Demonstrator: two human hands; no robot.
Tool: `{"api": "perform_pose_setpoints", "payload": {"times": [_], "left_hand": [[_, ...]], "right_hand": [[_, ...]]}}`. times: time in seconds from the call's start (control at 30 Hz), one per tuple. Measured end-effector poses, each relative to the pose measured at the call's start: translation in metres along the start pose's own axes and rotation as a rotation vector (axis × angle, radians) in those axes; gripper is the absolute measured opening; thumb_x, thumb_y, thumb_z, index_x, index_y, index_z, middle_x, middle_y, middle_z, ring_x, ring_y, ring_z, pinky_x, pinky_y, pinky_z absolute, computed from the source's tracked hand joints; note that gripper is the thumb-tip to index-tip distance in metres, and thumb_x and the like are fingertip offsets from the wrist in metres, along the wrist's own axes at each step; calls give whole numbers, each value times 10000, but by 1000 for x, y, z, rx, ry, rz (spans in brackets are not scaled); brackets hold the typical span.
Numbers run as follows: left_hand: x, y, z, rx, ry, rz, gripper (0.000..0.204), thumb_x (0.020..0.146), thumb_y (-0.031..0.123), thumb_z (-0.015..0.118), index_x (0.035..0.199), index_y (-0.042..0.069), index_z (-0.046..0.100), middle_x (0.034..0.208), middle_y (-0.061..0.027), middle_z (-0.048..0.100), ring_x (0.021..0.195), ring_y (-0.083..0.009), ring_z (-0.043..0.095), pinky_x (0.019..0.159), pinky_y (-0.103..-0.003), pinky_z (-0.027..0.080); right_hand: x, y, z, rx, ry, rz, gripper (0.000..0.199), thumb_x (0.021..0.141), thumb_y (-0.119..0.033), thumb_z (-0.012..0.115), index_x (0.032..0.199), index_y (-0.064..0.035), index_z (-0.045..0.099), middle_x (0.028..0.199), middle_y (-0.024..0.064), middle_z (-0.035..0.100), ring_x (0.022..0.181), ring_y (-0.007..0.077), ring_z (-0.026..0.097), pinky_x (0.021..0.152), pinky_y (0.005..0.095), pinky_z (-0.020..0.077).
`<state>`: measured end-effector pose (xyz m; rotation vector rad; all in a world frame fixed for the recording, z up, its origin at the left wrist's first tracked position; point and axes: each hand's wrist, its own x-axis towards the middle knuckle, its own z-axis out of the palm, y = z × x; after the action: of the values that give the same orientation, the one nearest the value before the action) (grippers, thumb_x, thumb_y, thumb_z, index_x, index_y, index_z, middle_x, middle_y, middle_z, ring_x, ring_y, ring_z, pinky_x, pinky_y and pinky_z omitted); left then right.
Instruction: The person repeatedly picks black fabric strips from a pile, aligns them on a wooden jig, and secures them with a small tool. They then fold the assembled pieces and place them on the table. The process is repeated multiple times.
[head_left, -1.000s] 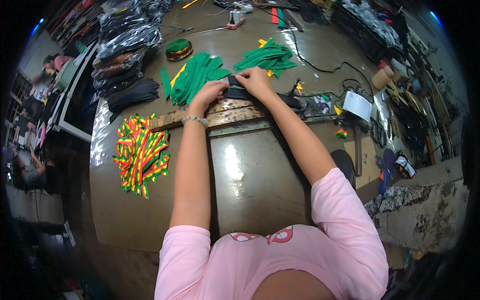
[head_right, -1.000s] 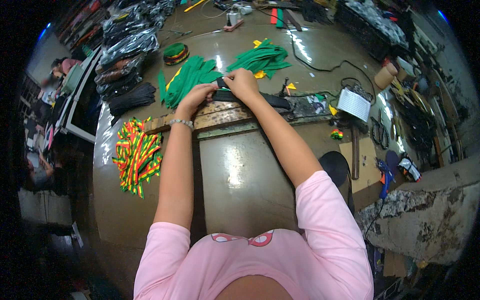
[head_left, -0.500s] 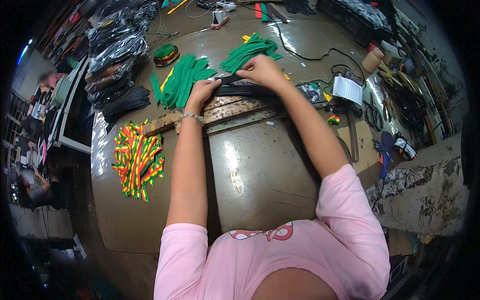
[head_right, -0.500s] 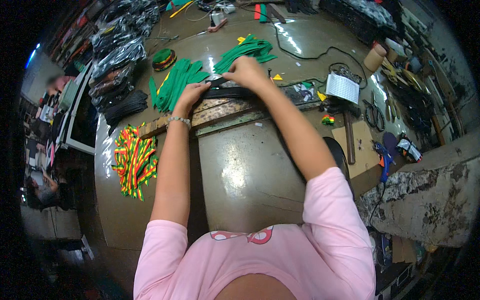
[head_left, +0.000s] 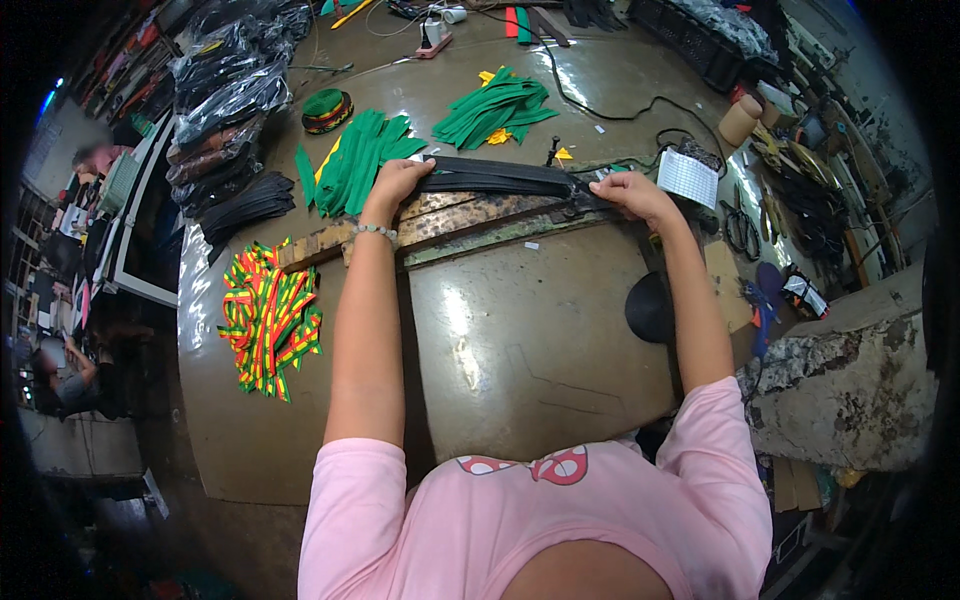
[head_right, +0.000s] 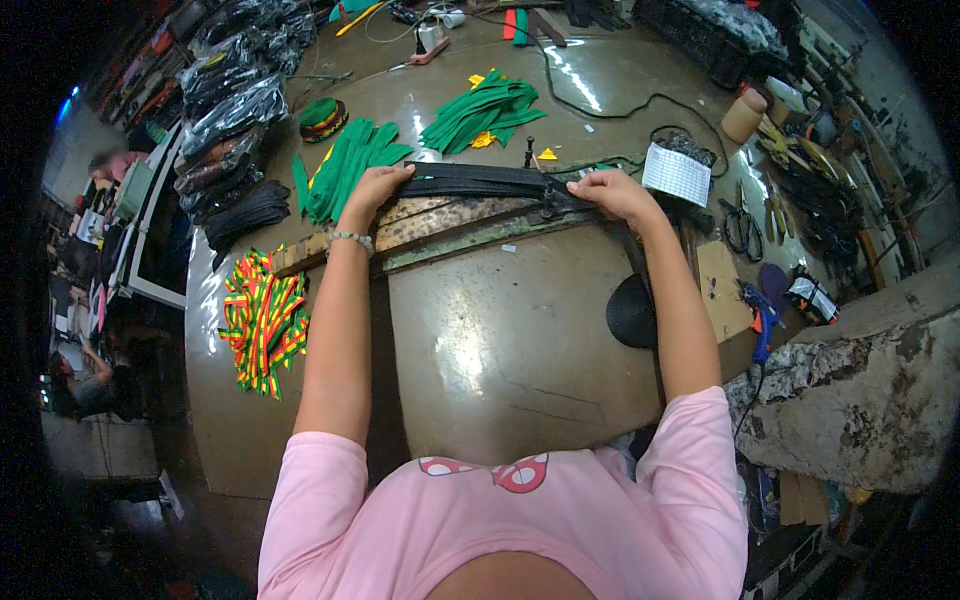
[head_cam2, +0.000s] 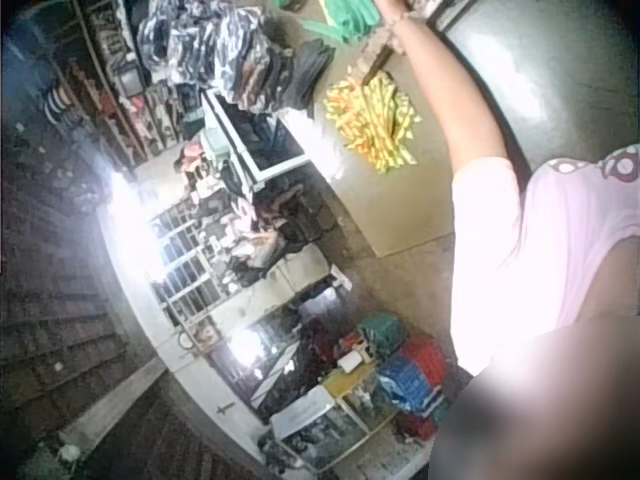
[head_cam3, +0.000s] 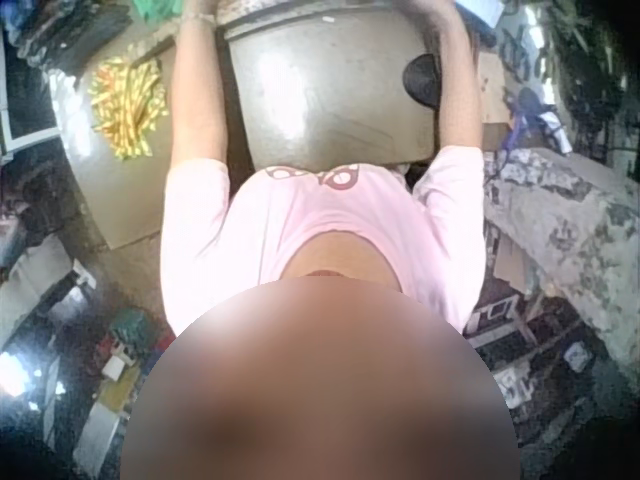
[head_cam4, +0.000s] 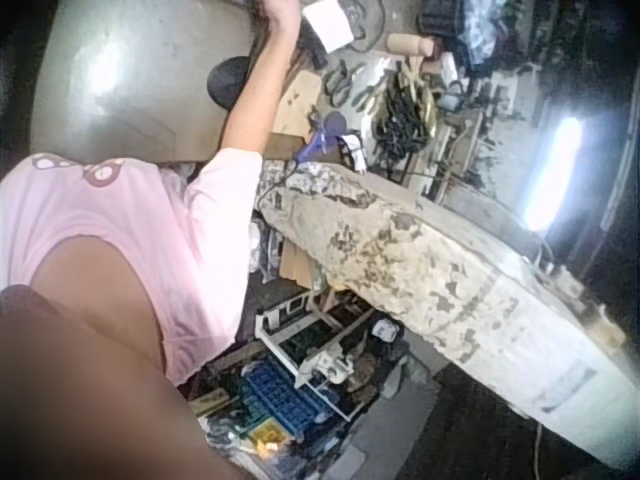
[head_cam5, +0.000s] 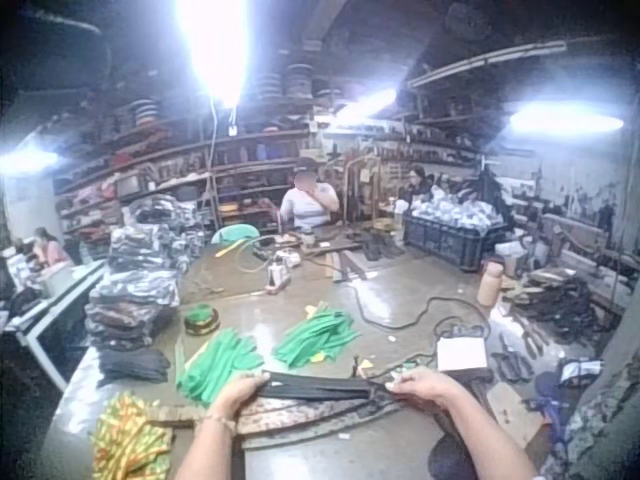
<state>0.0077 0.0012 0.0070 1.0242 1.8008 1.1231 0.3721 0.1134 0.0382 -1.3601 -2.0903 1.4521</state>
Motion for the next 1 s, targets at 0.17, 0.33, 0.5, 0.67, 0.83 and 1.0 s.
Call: {"api": "perform_pose_setpoints", "payload": {"times": [0.17,0.33,0.5,0.67,0.83,1.0], "left_hand": [[4,-4,-1,-23,-18,59,344,785,259,647,916,-59,632,792,-45,618,684,-99,531,629,-245,427],[-12,-3,-10,-30,-70,141,389,781,202,607,1113,2,566,832,1,583,705,-72,487,623,-215,389],[-15,6,-9,68,-139,37,257,785,159,549,996,30,619,752,28,540,641,-61,436,564,-201,346],[1,-1,-5,-170,95,-10,181,808,195,567,775,20,602,670,41,503,588,-55,404,511,-221,313],[14,-14,-2,-95,17,20,260,784,270,668,733,21,616,691,22,558,586,-62,445,528,-224,350],[15,-13,-3,-115,26,-9,303,776,254,681,871,-32,643,838,-44,622,734,-108,540,691,-229,417]], "right_hand": [[-15,-39,2,-697,380,-131,316,762,-302,663,680,-1,615,609,50,602,582,139,571,543,301,425],[12,-106,74,-47,197,-662,288,808,-282,625,831,4,653,642,20,602,573,93,538,547,251,430],[79,-125,166,-204,274,-353,213,739,-266,644,848,-89,691,806,156,647,772,315,625,714,381,490],[96,-111,177,-320,317,-386,198,739,-261,637,844,-102,694,823,157,647,801,328,620,735,408,490],[76,-117,149,-341,261,-475,233,731,-294,646,819,-84,694,812,159,648,785,315,625,721,394,494],[12,-84,33,-388,215,-450,339,737,-364,677,789,-28,683,681,84,632,599,162,578,574,286,448]]}}
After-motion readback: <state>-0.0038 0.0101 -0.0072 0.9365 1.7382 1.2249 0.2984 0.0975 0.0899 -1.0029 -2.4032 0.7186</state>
